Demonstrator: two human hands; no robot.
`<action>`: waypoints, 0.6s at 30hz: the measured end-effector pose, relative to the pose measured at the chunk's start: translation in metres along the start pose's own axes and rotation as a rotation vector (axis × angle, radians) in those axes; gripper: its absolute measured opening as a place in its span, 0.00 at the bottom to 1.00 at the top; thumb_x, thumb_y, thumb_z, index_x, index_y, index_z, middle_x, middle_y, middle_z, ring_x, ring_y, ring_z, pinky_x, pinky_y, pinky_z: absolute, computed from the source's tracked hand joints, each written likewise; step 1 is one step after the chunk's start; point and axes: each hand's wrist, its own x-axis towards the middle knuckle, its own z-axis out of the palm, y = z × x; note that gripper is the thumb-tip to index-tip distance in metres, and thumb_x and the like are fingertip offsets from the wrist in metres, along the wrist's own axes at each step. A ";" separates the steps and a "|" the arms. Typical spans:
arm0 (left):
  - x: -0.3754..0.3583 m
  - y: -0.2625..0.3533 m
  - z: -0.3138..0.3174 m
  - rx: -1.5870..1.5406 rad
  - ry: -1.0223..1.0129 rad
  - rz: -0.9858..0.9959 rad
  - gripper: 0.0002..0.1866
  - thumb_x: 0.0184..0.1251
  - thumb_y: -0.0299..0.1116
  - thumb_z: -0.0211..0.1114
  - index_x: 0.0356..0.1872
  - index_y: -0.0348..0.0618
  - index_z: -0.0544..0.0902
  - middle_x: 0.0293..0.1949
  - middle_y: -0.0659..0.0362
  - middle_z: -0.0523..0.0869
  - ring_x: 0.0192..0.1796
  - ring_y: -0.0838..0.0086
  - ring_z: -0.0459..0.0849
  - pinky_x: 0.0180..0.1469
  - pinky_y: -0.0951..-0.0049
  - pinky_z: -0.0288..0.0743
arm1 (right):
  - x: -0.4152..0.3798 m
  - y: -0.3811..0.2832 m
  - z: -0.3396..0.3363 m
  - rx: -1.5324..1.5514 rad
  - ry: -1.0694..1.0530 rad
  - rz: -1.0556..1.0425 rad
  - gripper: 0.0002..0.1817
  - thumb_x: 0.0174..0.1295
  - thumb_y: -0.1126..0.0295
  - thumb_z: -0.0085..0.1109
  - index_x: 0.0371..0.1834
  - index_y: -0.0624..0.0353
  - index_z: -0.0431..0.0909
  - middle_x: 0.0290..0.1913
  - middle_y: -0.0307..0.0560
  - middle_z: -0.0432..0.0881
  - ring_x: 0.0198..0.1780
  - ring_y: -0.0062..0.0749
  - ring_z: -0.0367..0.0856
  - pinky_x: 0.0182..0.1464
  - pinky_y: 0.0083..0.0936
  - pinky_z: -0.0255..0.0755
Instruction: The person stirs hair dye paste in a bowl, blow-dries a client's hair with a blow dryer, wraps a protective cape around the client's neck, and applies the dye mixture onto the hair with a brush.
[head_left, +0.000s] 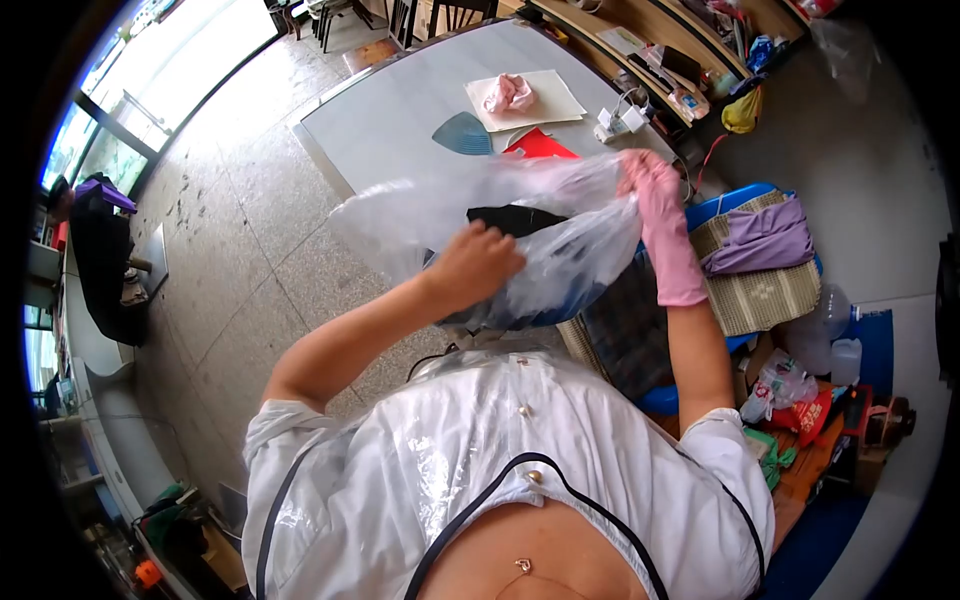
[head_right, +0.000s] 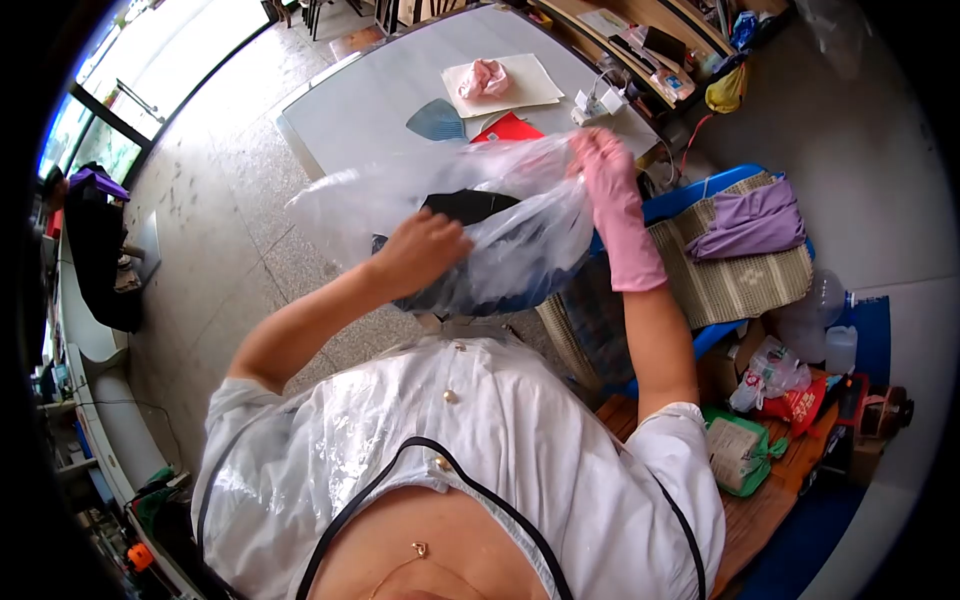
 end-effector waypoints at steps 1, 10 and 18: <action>-0.012 0.007 0.007 -0.045 -0.263 -0.005 0.17 0.54 0.32 0.58 0.47 0.45 0.78 0.43 0.57 0.79 0.50 0.68 0.76 0.49 0.65 0.69 | 0.013 0.004 -0.013 -0.022 0.138 0.063 0.08 0.63 0.67 0.54 0.37 0.60 0.76 0.24 0.34 0.76 0.21 0.14 0.70 0.26 0.12 0.66; -0.011 -0.040 0.014 -1.740 -0.152 -0.482 0.21 0.64 0.44 0.59 0.54 0.43 0.73 0.48 0.58 0.78 0.51 0.75 0.75 0.52 0.71 0.68 | -0.009 -0.045 0.015 -0.762 0.095 -0.382 0.15 0.59 0.70 0.55 0.49 0.62 0.71 0.38 0.49 0.78 0.36 0.34 0.78 0.41 0.24 0.73; 0.031 -0.123 0.048 -0.567 0.466 -0.806 0.34 0.58 0.41 0.59 0.61 0.31 0.59 0.61 0.39 0.65 0.64 0.50 0.62 0.63 0.60 0.59 | -0.070 0.058 0.091 -1.465 -0.840 -0.332 0.10 0.55 0.69 0.50 0.39 0.55 0.76 0.30 0.50 0.78 0.33 0.47 0.80 0.35 0.36 0.74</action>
